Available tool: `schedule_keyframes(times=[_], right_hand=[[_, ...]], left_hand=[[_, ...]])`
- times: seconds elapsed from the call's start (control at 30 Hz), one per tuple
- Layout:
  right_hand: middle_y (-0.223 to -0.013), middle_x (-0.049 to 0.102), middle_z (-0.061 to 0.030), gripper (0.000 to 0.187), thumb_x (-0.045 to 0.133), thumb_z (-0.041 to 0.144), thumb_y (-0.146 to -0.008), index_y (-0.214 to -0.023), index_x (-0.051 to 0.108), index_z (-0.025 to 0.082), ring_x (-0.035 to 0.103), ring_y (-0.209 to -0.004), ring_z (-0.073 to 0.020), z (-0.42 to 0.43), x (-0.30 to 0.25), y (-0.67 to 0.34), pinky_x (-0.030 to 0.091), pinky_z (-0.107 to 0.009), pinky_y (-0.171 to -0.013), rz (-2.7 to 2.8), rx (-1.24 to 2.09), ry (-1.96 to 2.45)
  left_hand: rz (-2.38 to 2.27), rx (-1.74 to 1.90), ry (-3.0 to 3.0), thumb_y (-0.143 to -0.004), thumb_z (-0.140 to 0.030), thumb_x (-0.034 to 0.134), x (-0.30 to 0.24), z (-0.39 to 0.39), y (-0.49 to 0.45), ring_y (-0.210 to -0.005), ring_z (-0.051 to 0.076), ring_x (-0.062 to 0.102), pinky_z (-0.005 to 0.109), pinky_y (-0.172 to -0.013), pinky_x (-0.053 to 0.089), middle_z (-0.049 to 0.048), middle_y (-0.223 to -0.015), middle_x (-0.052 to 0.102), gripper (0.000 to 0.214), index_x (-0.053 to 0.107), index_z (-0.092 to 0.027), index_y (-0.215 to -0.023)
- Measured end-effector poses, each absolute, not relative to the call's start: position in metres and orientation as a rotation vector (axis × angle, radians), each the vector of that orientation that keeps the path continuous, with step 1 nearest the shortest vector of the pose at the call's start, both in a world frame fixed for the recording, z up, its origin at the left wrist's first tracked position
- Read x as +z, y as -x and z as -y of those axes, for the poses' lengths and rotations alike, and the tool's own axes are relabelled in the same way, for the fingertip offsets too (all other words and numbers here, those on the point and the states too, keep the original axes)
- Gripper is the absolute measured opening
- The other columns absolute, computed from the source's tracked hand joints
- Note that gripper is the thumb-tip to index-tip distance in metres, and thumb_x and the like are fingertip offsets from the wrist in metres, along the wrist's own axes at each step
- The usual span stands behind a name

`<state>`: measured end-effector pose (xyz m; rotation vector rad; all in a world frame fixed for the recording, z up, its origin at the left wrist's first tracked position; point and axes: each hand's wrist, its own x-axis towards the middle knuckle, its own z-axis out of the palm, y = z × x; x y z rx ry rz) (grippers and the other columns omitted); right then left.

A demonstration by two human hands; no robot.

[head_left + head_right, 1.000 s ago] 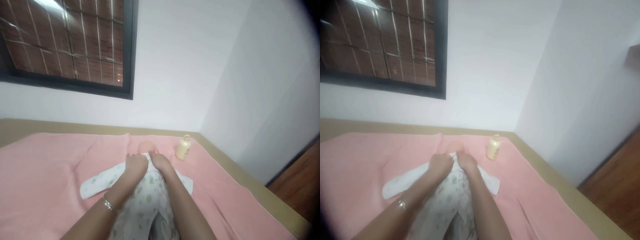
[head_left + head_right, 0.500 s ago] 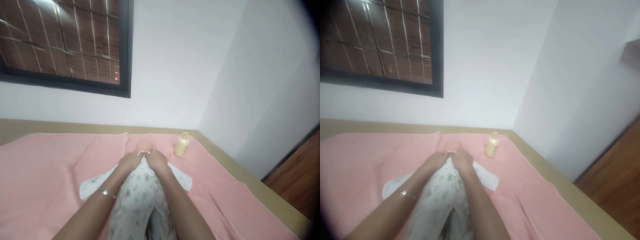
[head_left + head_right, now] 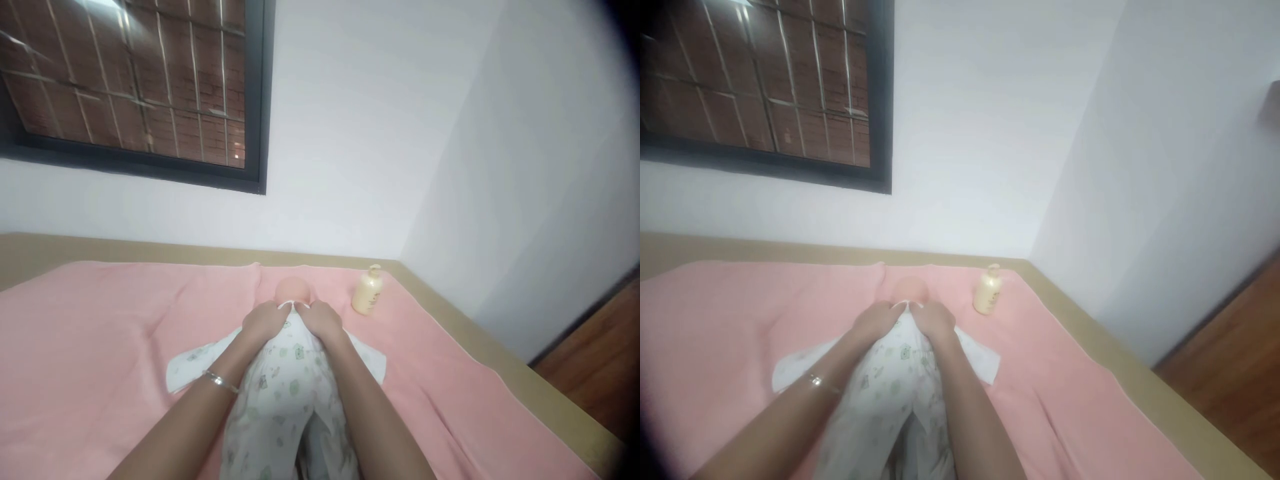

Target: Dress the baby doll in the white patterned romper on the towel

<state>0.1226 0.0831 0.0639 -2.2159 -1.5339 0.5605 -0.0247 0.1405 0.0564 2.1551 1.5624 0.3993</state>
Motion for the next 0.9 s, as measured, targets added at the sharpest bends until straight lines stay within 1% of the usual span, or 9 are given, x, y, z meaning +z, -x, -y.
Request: schedule_keyframes(times=[0.13,0.33,0.57,0.73,0.9], right_hand=[[-0.110,0.061,-0.0158,0.073,0.025,0.070,-0.079,-0.111,0.060,0.014,0.057,-0.100,-0.0289,-0.0827,0.0642,-0.1226,0.042,-0.037,-0.079,1.526,0.530,2.206],[-0.109,0.062,-0.0147,0.075,0.022,0.071,-0.079,-0.111,0.062,0.016,0.057,-0.099,-0.0291,-0.0845,0.0612,-0.1243,0.042,-0.038,-0.080,1.558,0.529,2.199],[-0.112,0.061,-0.0149,0.077,0.020,0.072,-0.079,-0.113,0.061,0.016,0.056,-0.100,-0.0291,-0.0851,0.0593,-0.1257,0.042,-0.038,-0.081,1.587,0.531,2.187],[-0.111,0.061,-0.0157,0.076,0.020,0.070,-0.080,-0.114,0.061,0.015,0.057,-0.101,-0.0292,-0.0842,0.0601,-0.1257,0.042,-0.038,-0.081,1.592,0.530,2.179],[-0.109,0.062,-0.0166,0.077,0.021,0.070,-0.081,-0.112,0.062,0.012,0.058,-0.098,-0.0279,-0.0820,0.0615,-0.1273,0.042,-0.034,-0.079,1.627,0.532,2.137]], left_hand=[[-1.560,0.394,-2.152,-0.077,-0.070,0.025,0.0562,-0.1407,0.0252,-0.087,0.030,0.060,0.035,-0.067,0.042,0.0147,-0.099,0.066,0.068,0.065,-0.018,-0.095],[-1.551,0.394,-2.171,-0.078,-0.068,0.025,0.0559,-0.1410,0.0252,-0.088,0.030,0.061,0.034,-0.067,0.043,0.0149,-0.100,0.066,0.067,0.065,-0.017,-0.094],[-1.546,0.405,-2.158,-0.077,-0.069,0.026,0.0567,-0.1407,0.0251,-0.086,0.030,0.060,0.036,-0.067,0.043,0.0131,-0.097,0.066,0.065,0.065,-0.019,-0.093],[-1.540,0.399,-2.164,-0.078,-0.068,0.025,0.0590,-0.1386,0.0256,-0.087,0.030,0.060,0.036,-0.067,0.043,0.0137,-0.100,0.066,0.066,0.064,-0.018,-0.095],[-1.548,0.396,-2.155,-0.078,-0.068,0.025,0.0596,-0.1376,0.0256,-0.090,0.029,0.060,0.036,-0.069,0.042,0.0134,-0.103,0.065,0.066,0.064,-0.019,-0.099]])
